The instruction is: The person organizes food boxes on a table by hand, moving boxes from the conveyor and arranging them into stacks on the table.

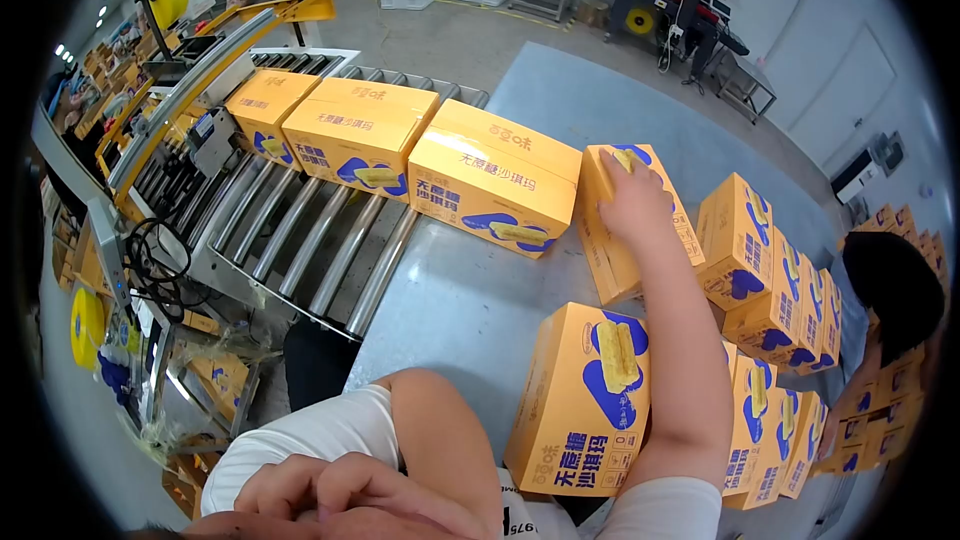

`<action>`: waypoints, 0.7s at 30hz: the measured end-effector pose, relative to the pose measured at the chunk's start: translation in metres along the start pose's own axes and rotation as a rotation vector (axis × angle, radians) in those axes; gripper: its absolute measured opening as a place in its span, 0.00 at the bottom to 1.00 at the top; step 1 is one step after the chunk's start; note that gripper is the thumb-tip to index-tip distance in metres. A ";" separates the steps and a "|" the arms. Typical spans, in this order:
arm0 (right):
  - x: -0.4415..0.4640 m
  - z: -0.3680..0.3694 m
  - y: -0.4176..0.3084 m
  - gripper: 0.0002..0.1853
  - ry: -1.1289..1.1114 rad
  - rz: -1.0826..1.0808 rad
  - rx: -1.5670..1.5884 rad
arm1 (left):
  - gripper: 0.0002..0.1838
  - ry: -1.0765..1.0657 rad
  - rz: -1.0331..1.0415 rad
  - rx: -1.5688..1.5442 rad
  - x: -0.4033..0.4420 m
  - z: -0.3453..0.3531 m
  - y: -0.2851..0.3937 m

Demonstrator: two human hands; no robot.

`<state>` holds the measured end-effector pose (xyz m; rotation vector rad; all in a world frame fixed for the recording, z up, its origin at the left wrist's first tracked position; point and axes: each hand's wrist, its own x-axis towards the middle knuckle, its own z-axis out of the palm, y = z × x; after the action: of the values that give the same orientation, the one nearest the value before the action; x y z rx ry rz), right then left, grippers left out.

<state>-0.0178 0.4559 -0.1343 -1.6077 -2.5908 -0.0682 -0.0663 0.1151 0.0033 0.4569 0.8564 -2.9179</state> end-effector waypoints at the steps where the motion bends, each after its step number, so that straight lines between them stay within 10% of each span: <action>1: 0.003 0.002 0.008 0.42 -0.001 0.021 -0.018 | 0.10 -0.002 0.007 -0.004 0.000 0.000 0.000; 21: 0.025 0.010 0.097 0.22 0.123 0.321 -0.038 | 0.11 -0.078 -0.009 0.042 0.001 -0.012 0.008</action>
<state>0.0575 0.5222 -0.1429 -1.9431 -2.2255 -0.1874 -0.0629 0.1145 -0.0109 0.3410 0.7912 -2.9449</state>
